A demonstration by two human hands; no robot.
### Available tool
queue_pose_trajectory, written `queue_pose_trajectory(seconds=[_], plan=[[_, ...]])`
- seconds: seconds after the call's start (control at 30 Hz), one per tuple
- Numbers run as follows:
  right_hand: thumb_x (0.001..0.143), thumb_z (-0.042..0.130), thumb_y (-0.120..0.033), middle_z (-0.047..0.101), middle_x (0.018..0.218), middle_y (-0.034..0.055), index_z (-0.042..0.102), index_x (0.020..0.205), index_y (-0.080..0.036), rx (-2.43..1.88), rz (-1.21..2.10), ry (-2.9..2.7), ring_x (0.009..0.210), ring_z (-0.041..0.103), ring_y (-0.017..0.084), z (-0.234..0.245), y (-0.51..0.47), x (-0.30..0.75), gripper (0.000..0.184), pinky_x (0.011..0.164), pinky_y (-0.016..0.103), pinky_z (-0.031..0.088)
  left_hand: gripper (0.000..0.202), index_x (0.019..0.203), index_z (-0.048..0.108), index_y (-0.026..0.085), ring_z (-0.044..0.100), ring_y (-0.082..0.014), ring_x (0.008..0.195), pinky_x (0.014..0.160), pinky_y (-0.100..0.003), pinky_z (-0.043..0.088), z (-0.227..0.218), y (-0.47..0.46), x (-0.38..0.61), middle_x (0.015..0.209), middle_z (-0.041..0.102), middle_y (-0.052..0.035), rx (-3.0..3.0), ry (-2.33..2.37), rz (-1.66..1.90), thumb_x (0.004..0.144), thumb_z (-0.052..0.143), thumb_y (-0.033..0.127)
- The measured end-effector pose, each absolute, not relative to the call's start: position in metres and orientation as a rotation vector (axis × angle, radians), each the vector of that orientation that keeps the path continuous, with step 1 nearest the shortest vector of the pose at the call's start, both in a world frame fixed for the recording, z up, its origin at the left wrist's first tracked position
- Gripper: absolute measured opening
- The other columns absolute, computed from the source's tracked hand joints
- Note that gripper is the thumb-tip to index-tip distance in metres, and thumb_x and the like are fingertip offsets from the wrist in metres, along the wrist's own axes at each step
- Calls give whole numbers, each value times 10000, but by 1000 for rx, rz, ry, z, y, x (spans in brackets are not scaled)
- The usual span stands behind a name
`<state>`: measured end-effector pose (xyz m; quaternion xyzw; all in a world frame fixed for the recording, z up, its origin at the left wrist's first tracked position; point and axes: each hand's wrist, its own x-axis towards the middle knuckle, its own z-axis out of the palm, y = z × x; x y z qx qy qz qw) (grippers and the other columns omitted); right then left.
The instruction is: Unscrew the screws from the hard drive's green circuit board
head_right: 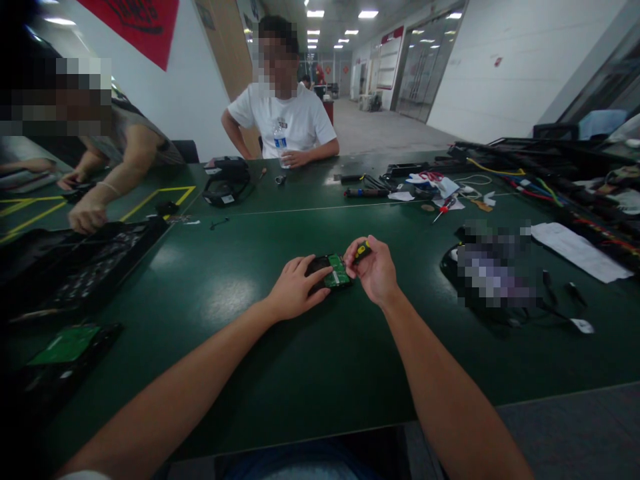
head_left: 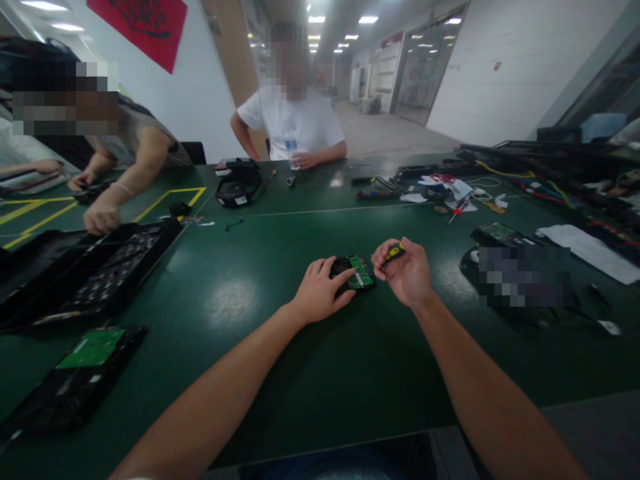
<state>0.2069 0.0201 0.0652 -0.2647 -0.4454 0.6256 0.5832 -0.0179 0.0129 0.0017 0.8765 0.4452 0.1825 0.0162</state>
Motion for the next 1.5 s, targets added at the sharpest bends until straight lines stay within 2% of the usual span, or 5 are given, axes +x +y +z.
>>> queue_pose_trajectory(seconds=[1.0, 1.37, 1.5], plan=[[937, 600, -633, 536, 715, 34, 645, 755, -233, -593, 1483, -1094, 653, 486, 180, 65, 19, 205, 442, 476, 265, 348, 585, 1544, 575, 358, 402, -418, 1448, 1167, -627, 374, 2, 13, -18, 1604, 432, -150, 2722, 1381, 572, 1011, 536, 595], [983, 567, -537, 615, 741, 46, 730, 866, -211, -582, 1451, -1238, 629, 525, 170, 50, 20, 204, 383, 493, 268, 389, 593, 1542, 581, 337, 399, -440, 1444, 1167, -628, 365, 2, 12, -18, 1605, 410, -180, 2736, 1386, 557, 1018, 510, 603], [989, 587, -538, 632, 766, 48, 726, 858, -222, -581, 1434, -1231, 661, 546, 178, 49, 20, 202, 370, 517, 276, 416, 599, 1552, 566, 351, 398, -436, 1441, 1176, -623, 359, 4, 12, -18, 1604, 406, -163, 2740, 1392, 541, 1016, 505, 611]])
